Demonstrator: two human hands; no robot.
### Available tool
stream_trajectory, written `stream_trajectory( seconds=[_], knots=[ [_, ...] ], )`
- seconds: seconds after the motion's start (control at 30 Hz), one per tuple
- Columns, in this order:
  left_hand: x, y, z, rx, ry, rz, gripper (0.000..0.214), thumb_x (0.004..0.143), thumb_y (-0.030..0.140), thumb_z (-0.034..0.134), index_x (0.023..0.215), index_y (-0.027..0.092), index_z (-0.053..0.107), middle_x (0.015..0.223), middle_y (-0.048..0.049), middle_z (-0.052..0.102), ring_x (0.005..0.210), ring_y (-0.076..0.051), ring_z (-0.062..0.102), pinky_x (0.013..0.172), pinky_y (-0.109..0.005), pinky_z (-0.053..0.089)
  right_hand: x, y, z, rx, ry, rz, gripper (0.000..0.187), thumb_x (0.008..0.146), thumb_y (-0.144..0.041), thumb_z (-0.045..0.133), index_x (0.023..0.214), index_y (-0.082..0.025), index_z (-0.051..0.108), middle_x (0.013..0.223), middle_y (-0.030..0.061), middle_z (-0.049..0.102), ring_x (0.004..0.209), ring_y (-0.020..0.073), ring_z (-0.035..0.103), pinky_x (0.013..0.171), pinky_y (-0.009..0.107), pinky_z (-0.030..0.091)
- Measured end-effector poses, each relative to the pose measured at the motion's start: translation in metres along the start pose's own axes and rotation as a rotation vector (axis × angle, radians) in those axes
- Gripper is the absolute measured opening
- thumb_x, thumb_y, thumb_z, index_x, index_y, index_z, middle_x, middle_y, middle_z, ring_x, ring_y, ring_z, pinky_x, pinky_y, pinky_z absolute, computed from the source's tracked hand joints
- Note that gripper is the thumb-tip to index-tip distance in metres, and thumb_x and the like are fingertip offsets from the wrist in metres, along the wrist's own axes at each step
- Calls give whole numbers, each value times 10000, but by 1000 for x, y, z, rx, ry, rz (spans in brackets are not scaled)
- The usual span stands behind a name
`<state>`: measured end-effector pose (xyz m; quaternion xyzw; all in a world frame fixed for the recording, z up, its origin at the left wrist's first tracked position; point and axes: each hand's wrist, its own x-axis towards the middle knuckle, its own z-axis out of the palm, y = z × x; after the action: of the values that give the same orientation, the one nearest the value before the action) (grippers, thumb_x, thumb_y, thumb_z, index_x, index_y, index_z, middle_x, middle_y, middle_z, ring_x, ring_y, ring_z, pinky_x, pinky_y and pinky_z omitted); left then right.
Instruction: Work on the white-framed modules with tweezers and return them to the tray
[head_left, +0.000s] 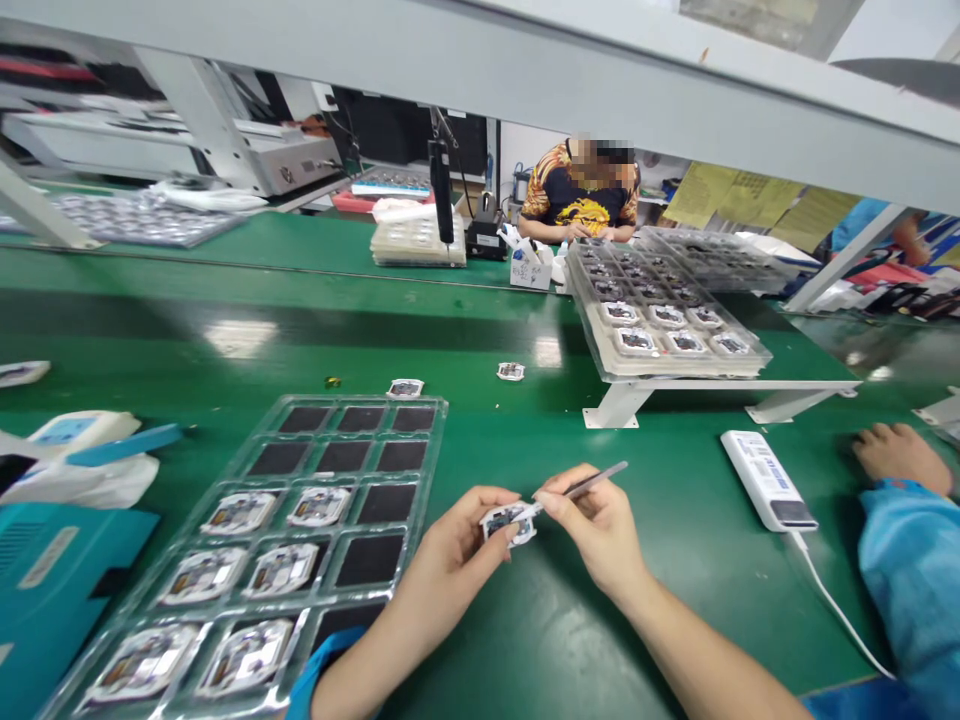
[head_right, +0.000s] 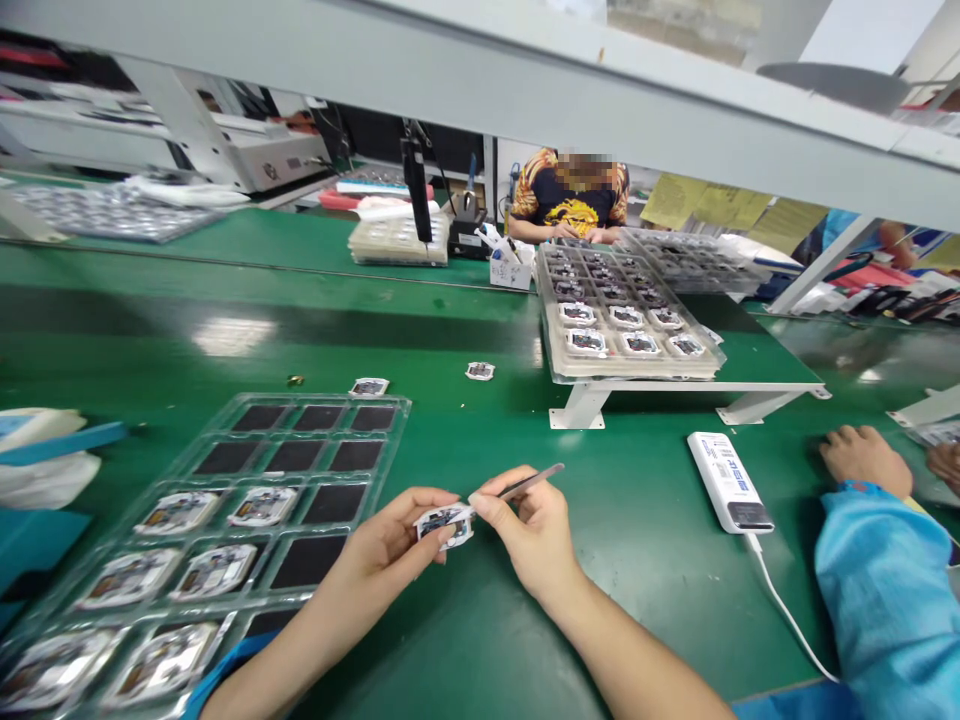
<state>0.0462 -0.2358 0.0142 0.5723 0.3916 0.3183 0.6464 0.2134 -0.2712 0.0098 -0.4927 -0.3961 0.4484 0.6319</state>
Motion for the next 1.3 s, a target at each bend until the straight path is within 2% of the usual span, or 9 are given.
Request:
stream_trajectory(
  seconds=[0.5,0.73,0.9,1.07,1.2,1.3],
  knots=[
    [-1,2,1,-5,-30,8,246,769,302,705,979,187,650,801,-15,652,695,-168,568,646,-283,454,1,-2,-1,-60,35,-50,145,738,-298,797,723,-198,693,681,4,696,649,151,636,619,258,505],
    [-1,2,-1,-22,-4,-11,263,753,292,739,988,189,683,874,-47,710,789,-203,620,713,-301,484,-1,-4,-2,-128,-5,-101,159,782,-334,764,746,-202,683,709,21,718,675,175,674,648,291,529],
    [-1,5,-1,-54,33,-74,296,783,376,722,1004,182,691,779,-18,679,672,-165,568,626,-276,461,-4,-3,0,-161,20,-142,118,791,-289,753,744,-203,687,699,16,715,651,165,663,628,281,522],
    [1,2,5,-88,99,-72,337,781,451,713,972,174,693,721,2,630,608,-145,522,562,-261,420,-9,1,4,-151,73,-180,82,802,-267,747,769,-208,700,724,21,721,677,173,678,636,281,536],
    [2,2,8,-104,143,-76,348,759,480,726,923,175,691,672,23,592,580,-131,483,530,-244,381,-13,2,5,-201,20,-248,49,841,-237,716,799,-213,707,770,39,737,736,192,702,693,311,558],
    [2,1,8,-152,151,-144,354,741,484,743,920,183,692,681,28,593,592,-125,485,553,-238,386,-14,0,4,-238,-6,-316,25,850,-211,704,828,-222,709,815,54,745,798,213,708,729,337,566]
  ],
)
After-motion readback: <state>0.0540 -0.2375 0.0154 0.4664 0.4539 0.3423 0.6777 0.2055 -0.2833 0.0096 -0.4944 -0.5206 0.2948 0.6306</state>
